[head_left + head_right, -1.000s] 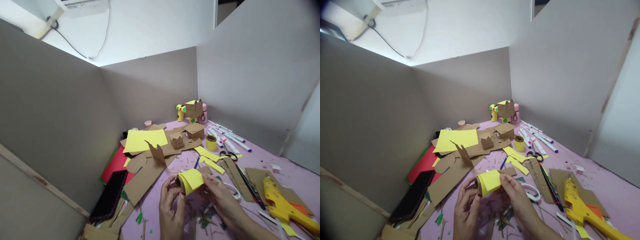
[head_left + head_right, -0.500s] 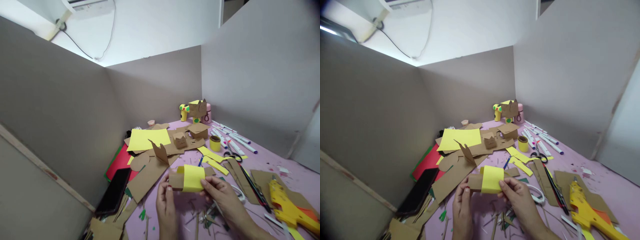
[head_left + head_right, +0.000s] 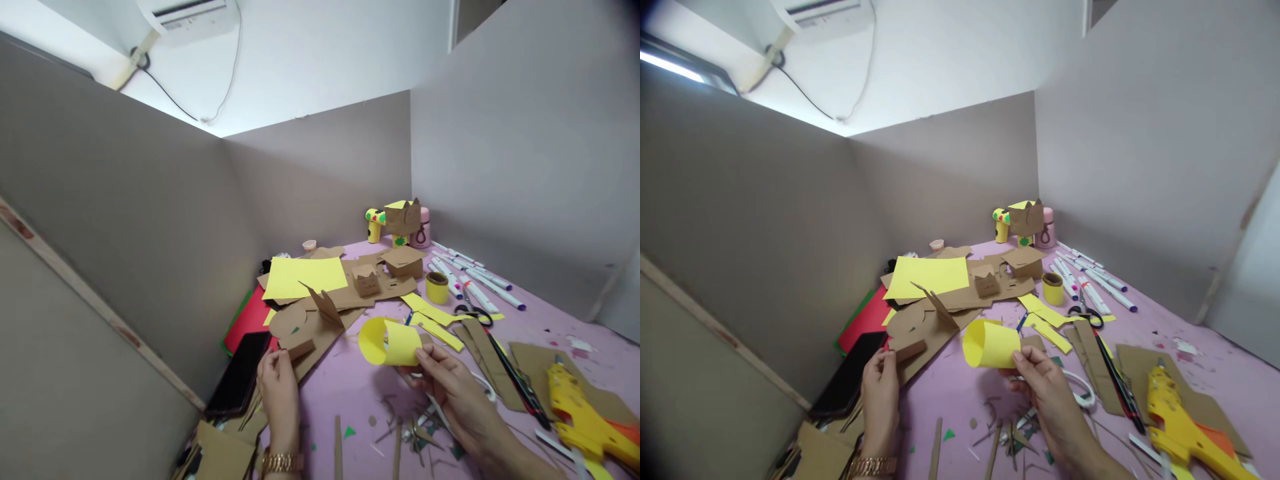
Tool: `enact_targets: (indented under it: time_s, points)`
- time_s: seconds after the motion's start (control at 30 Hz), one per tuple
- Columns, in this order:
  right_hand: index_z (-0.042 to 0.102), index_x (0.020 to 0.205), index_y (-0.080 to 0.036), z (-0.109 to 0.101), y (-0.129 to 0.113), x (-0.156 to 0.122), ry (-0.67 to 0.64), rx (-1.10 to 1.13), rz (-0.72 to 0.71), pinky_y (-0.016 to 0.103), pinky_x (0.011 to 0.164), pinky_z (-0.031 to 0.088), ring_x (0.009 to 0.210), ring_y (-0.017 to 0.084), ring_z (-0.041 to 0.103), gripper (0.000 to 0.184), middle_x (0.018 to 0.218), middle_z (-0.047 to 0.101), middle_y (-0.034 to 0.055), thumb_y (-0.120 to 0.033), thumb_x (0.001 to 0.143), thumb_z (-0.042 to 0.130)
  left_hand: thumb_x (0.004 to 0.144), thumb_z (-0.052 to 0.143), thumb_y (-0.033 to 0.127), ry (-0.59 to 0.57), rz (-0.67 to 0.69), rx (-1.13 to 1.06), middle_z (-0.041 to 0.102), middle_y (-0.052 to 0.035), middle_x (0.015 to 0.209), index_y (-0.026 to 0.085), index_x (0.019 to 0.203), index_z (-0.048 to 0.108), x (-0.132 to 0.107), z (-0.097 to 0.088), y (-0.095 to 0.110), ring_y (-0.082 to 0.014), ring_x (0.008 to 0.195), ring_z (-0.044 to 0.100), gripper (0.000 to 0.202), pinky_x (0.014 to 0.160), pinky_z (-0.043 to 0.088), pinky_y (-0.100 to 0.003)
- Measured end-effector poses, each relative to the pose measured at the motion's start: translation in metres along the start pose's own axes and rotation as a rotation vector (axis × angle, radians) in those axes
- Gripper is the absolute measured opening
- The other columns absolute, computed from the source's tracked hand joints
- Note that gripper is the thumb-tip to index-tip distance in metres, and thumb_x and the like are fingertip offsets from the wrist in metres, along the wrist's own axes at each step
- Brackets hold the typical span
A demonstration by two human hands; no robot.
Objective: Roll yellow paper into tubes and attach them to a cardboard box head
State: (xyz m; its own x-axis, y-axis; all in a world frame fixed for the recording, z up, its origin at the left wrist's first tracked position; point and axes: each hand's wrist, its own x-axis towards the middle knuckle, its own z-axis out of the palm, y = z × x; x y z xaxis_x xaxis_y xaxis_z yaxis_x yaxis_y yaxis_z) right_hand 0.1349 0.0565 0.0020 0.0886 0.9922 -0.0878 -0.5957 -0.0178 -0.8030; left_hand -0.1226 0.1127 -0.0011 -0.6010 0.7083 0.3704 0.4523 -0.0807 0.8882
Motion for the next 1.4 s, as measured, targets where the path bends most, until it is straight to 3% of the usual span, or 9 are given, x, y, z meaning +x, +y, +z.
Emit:
enact_targets:
  time_s: [0.17,0.2,0.27,0.4,0.57,0.67,0.8,1.03,1.4]
  points:
    - [0.062,0.077,-0.018,0.000,0.002,-0.001,-0.009,-0.108,-0.037,0.019,0.054,0.046,0.066,0.012,0.057,0.032,0.071,0.063,-0.0013,-0.046,0.068,0.075,0.079,0.052,0.034,0.161,0.155,0.108,0.040,-0.0208,0.136,0.013,0.108,0.054,-0.021,0.000,0.023,-0.0311,0.133,0.026,0.035,0.110,0.014,-0.046]
    - [0.062,0.077,-0.018,-0.001,0.002,-0.001,-0.012,-0.153,-0.058,0.019,0.055,0.045,0.065,0.012,0.056,0.032,0.071,0.063,-0.0011,-0.046,0.070,0.073,0.082,0.051,0.036,0.143,0.228,0.082,0.044,-0.0185,0.133,0.014,0.109,0.054,-0.031,0.002,0.028,-0.0293,0.129,0.033,0.035,0.108,0.020,-0.043]
    - [0.062,0.076,-0.018,-0.002,0.003,-0.001,-0.024,-0.276,-0.123,0.020,0.055,0.044,0.060,0.011,0.053,0.030,0.070,0.062,-0.0013,-0.047,0.073,0.070,0.086,0.047,0.040,-0.134,0.248,-0.075,0.062,-0.0119,0.107,0.017,0.098,0.061,-0.051,0.007,0.038,-0.0253,0.105,0.055,0.029,0.093,0.039,-0.036]
    - [0.064,0.077,-0.019,-0.001,0.000,-0.006,-0.177,-0.559,-0.327,0.027,0.064,0.048,0.072,0.018,0.060,0.024,0.074,0.064,0.0028,-0.040,0.084,0.058,0.081,0.051,0.056,-0.560,-0.120,-0.398,0.063,-0.0047,0.061,0.014,0.077,0.069,-0.077,0.016,0.050,-0.0162,0.059,0.056,0.046,0.056,0.042,-0.024]
    - [0.065,0.086,-0.022,0.000,-0.003,-0.016,-0.435,-0.902,-0.647,0.028,0.080,0.048,0.092,0.020,0.063,0.013,0.097,0.068,0.0071,-0.021,0.087,0.052,0.075,0.055,0.062,-0.742,-0.802,-0.811,0.065,-0.0068,0.055,0.009,0.070,0.068,-0.069,0.016,0.055,-0.0129,0.044,0.055,0.055,0.040,0.038,-0.020]
    - [0.064,0.091,-0.023,-0.001,-0.001,-0.018,-0.515,-1.030,-0.719,0.025,0.084,0.047,0.098,0.019,0.062,0.014,0.103,0.068,0.0064,-0.016,0.086,0.053,0.073,0.070,0.038,-0.740,-0.940,-0.841,0.068,-0.0053,0.059,0.010,0.073,0.068,-0.063,0.014,0.053,-0.0144,0.048,0.060,0.028,0.048,0.046,-0.022]
    - [0.062,0.085,-0.023,0.001,0.000,-0.017,-0.468,-1.025,-0.663,0.027,0.080,0.047,0.092,0.019,0.062,0.011,0.097,0.068,0.0052,-0.021,0.087,0.051,0.065,0.078,0.024,-0.671,-0.892,-0.806,0.072,-0.0061,0.072,0.011,0.074,0.067,-0.066,0.013,0.052,-0.0156,0.059,0.065,0.019,0.056,0.051,-0.023]
    - [0.061,0.074,-0.018,0.008,0.003,-0.015,-0.265,-0.801,-0.319,0.024,0.056,0.043,0.063,0.016,0.057,0.029,0.071,0.062,0.0026,-0.040,0.088,0.050,0.060,0.081,0.028,-0.763,-0.680,-0.811,0.069,-0.0020,0.067,0.013,0.077,0.063,-0.073,0.015,0.055,-0.0105,0.053,0.061,0.029,0.052,0.046,-0.019]
    - [0.065,0.082,-0.017,0.010,0.009,-0.018,-0.268,-0.574,-0.193,0.027,0.063,0.044,0.070,0.018,0.056,0.032,0.071,0.058,0.0015,-0.042,0.090,0.047,0.064,0.076,0.042,-0.525,-0.436,-0.706,0.059,0.0047,0.052,0.019,0.075,0.054,-0.097,0.027,0.052,-0.0146,0.054,0.061,0.034,0.053,0.046,-0.022]
